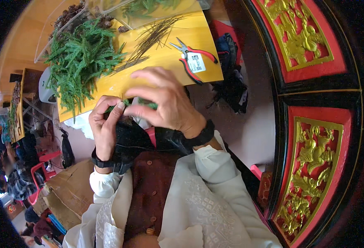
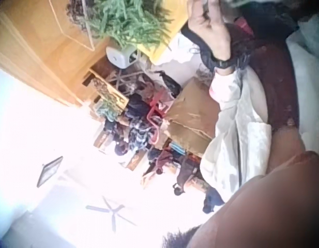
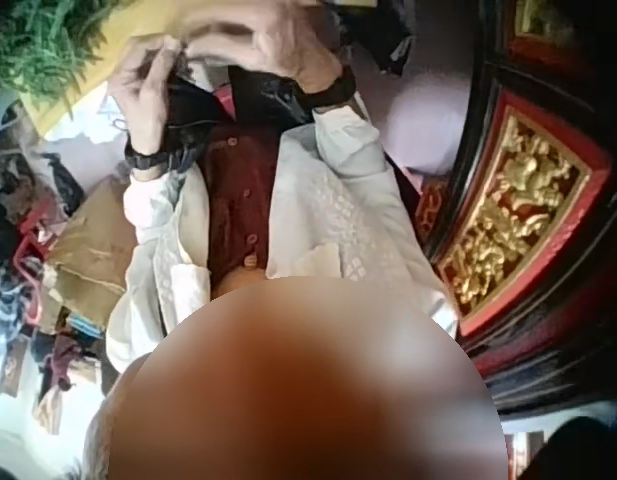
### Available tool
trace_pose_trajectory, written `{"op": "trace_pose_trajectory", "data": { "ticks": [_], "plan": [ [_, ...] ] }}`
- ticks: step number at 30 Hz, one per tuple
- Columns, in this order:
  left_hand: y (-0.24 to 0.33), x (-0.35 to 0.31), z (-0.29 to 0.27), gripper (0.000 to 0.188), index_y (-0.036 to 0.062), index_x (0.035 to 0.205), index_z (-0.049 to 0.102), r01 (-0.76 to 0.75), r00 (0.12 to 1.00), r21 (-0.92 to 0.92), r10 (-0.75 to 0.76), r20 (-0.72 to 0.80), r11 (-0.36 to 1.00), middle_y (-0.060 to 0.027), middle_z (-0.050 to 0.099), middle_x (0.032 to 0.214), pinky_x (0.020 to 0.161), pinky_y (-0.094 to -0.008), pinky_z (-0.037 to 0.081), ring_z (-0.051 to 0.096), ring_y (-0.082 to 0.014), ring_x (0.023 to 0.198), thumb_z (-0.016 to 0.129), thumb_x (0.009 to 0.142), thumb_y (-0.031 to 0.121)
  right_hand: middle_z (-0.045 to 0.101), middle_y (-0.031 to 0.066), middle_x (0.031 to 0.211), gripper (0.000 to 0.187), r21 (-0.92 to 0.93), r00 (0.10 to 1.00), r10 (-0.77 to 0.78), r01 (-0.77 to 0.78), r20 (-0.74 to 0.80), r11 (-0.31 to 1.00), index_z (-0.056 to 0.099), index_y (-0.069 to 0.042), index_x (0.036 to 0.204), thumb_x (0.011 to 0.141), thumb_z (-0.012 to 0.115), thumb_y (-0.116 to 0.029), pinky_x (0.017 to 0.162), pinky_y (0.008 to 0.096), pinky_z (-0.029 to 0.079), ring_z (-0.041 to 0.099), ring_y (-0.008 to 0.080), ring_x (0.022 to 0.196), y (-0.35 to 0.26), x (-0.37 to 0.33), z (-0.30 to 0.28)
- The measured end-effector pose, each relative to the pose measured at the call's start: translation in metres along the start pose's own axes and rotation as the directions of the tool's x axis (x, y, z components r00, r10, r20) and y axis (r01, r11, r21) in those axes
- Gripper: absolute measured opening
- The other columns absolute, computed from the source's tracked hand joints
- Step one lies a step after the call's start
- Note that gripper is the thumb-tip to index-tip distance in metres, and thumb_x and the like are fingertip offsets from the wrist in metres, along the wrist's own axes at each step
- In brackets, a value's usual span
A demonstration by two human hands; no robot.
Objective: Trimming and preparing small green branches using a cutting tool.
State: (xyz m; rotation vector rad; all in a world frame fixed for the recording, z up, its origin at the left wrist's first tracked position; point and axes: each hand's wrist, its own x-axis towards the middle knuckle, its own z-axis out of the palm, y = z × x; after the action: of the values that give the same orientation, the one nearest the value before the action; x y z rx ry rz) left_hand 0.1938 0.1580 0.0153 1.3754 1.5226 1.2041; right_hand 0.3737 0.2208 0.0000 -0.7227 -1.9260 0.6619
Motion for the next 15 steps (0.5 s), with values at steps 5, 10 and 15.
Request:
{"op": "trace_pose_trajectory", "data": {
  "ticks": [5,10,15],
  "plan": [
    [0.001,-0.001,-0.056,0.005,-0.0051,0.085,0.063,-0.095,0.993,0.091,0.100,-0.055,0.991,-0.0041,0.059,0.080,0.059,-0.0215,0.041,0.052,-0.0080,0.066,0.065,0.082,-0.001,0.060,0.0131,0.111,0.049,-0.602,0.965,0.221,-0.259,-0.137,0.756,0.060,-0.010,0.115,0.072,0.076,-0.027,0.091,0.0413,0.041,0.054,0.0320,0.108,0.006,0.013,0.001],
    [-0.008,-0.004,-0.096,0.005,-0.0051,0.085,0.063,-0.105,0.992,0.082,0.111,-0.064,0.991,-0.0040,0.059,0.080,0.059,-0.0214,0.041,0.052,-0.0078,0.066,0.065,0.082,-0.001,0.052,0.0139,0.118,0.063,-0.710,0.873,0.471,-0.414,-0.131,0.570,0.049,-0.011,0.128,0.075,0.071,-0.038,0.093,0.0461,0.038,0.045,0.0341,0.116,0.001,0.012,0.012],
    [-0.005,-0.012,-0.126,0.005,-0.0046,0.085,0.063,-0.066,0.996,-0.023,0.064,-0.066,0.998,-0.0031,0.058,0.081,0.061,-0.0211,0.040,0.052,-0.0082,0.067,0.065,0.082,-0.002,0.049,0.0153,0.115,0.055,-0.782,0.912,0.392,-0.328,-0.117,0.531,0.048,-0.010,0.129,0.079,0.064,-0.028,0.091,0.0467,0.040,0.046,0.0356,0.110,0.002,0.009,0.041]
  ]
}}
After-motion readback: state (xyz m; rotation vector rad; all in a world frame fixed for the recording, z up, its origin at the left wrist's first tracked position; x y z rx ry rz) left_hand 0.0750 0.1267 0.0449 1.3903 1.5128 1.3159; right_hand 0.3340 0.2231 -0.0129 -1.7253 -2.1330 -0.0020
